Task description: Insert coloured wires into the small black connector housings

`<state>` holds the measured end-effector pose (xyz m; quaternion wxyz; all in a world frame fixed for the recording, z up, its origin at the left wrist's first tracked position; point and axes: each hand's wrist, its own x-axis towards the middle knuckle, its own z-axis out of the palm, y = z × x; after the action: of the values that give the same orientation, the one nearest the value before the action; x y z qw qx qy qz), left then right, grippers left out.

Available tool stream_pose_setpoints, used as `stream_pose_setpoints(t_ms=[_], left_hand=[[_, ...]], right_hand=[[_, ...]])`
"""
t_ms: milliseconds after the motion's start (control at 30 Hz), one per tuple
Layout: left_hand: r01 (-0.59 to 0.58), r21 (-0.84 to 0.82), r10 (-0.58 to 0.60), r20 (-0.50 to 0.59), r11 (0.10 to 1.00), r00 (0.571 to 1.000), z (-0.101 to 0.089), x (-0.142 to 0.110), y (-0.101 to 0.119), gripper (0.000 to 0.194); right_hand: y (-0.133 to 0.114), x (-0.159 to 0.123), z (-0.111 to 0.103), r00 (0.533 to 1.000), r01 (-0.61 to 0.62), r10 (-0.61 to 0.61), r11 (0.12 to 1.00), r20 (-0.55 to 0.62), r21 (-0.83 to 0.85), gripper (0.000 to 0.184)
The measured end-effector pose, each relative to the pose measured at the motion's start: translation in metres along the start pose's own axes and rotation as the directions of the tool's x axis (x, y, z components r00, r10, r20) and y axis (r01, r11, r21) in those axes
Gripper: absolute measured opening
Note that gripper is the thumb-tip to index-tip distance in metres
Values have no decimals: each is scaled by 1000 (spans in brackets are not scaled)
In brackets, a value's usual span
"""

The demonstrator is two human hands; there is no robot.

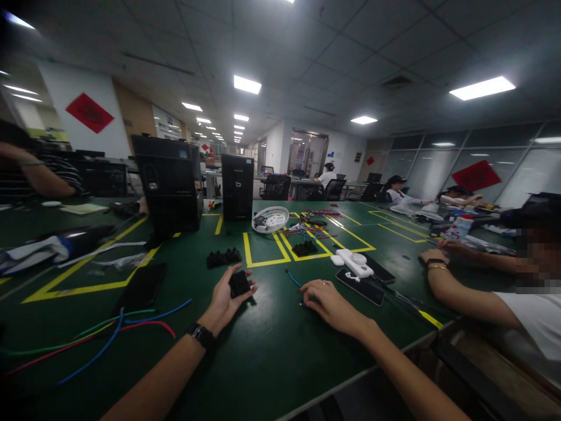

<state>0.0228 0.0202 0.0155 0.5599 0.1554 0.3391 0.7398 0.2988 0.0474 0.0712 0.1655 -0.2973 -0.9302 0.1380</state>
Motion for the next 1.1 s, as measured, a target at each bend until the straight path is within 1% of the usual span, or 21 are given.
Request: stream_pose_setpoints(t_ms=[100,167,233,300,400,467,533,633,800,900,1100], left_hand=[[-9,-34,8,-20,999,1000,0,3,2,25],[-15,-53,13,-37,998,999,0,5,3,23],[-38,-67,35,-55,997,998,-1,7,3,21],[-78,-80,71,-79,994,994,-1,9,3,20],[-114,-81,105,-108,990,989,-3,11,3,22],[-117,-70,109,-111,991,988,-4,13,2,24],[-122,-59,116,-100,991,988,-5,14,1,25],[-130,-53,125,-95,990,988,-6,16,-1,25],[-119,-53,113,-96,991,989,-6,17,-3,27],[-117,-40,114,-80,992,990,-6,16,-3,29],[-124,21,125,-77,992,989,-2,12,1,29]], right_hand=[[-19,19,-4,997,-69,70,995,-19,70,22],[-34,36,0,994,-86,91,993,-60,78,23],[-48,55,12,992,-76,82,995,-93,66,23],[-58,76,29,994,-45,52,996,-96,72,25],[-67,101,54,993,45,-27,987,-114,153,28],[-69,109,66,988,77,-47,976,-148,203,29],[-69,111,73,985,54,-16,975,-171,216,30],[-68,109,77,982,22,21,974,-186,224,34],[-68,107,78,974,65,-1,960,-228,271,28],[-69,108,79,973,88,-11,943,-232,322,29],[-68,107,80,974,47,36,933,-222,356,32]])
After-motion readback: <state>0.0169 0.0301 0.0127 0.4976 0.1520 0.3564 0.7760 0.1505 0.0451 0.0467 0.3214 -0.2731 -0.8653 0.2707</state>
